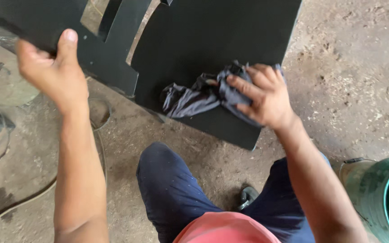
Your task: The person wipes down a black wooden chair with a dark cloth, cleaning the backrest, the seat, and each of the four legs individually.
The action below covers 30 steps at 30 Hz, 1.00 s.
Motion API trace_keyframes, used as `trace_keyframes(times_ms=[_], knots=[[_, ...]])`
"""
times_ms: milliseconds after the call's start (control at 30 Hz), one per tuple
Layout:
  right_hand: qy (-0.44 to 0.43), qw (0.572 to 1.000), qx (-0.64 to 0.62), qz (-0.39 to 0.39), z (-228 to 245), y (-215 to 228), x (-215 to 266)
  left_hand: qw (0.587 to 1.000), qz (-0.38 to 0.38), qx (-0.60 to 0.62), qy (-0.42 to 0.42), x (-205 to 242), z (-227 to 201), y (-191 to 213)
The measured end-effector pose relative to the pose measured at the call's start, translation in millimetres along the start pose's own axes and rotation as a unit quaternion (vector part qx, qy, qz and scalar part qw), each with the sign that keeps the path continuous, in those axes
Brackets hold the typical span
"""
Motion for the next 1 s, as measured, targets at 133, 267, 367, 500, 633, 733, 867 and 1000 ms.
trace_keyframes(times_ms=[133,267,367,500,633,733,867,1000], knots=[[-0.015,0.999,0.004,0.049,-49,-37,-22,0.998,0.018,-0.048,-0.036,-5,-5,-23],[-0.057,0.995,0.013,0.076,-62,-35,-22,0.993,0.067,0.1,0.012,-18,14,-44],[-0.039,0.987,0.113,0.103,-29,-27,-23,0.923,0.098,0.341,0.15,-14,47,-62],[-0.052,0.988,0.102,0.104,-11,-26,-10,0.897,0.155,0.359,0.205,0,50,-70],[-0.036,0.98,0.145,0.132,-70,-41,-4,0.936,0.081,0.298,0.167,2,33,-85],[-0.017,0.985,0.117,0.123,-126,-39,-4,0.966,0.042,0.213,0.139,25,24,-113],[-0.033,0.988,0.106,0.112,-178,-23,-18,0.963,-0.072,0.226,0.125,56,16,-169],[-0.093,0.995,-0.042,0.012,-175,33,-29,0.978,-0.061,0.17,0.105,57,3,-224]])
Point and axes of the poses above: each hand's wrist, its own x-axis away from the middle knuckle, its own y-axis out of the back of the hand, z = x × y, the point moved 10 cm from there along -x, towards the middle knuckle, and after that the axes turned 11 degrees about x, right-handed, at the moved point
